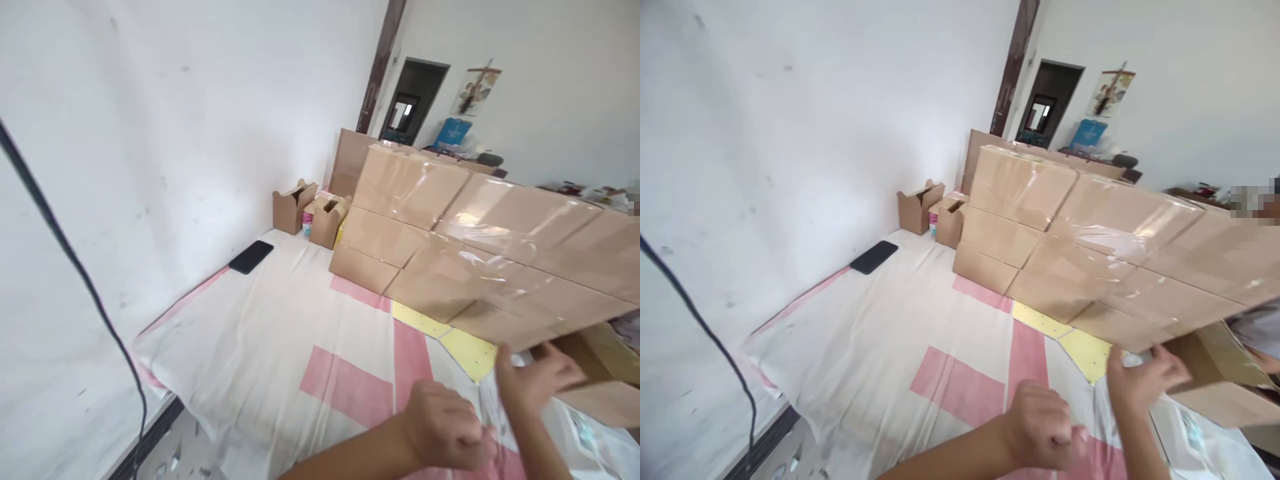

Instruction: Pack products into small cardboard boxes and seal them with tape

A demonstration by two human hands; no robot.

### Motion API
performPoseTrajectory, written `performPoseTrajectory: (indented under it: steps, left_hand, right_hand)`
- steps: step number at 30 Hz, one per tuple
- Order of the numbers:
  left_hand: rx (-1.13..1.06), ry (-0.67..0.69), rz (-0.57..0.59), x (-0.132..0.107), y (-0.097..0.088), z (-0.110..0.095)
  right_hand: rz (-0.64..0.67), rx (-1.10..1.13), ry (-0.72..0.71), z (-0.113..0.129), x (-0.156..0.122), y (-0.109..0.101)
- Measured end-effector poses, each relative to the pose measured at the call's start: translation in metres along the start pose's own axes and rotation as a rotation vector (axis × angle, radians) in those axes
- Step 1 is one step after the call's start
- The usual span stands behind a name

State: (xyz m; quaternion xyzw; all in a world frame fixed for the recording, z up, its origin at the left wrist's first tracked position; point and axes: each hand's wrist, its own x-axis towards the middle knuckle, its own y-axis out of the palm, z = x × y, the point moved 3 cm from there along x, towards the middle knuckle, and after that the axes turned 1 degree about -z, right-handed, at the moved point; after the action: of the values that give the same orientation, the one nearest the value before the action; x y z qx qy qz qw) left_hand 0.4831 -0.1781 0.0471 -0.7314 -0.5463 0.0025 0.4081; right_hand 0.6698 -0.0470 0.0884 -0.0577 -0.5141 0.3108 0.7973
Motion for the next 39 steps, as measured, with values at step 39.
performPoseTrajectory:
  steps: [39]
  left_hand:
    - [0.378, -0.865, -1.235, -0.007, -0.398, 0.440]
  right_hand:
    - [0.924, 0.012, -0.346, 0.503, -0.097, 0.431]
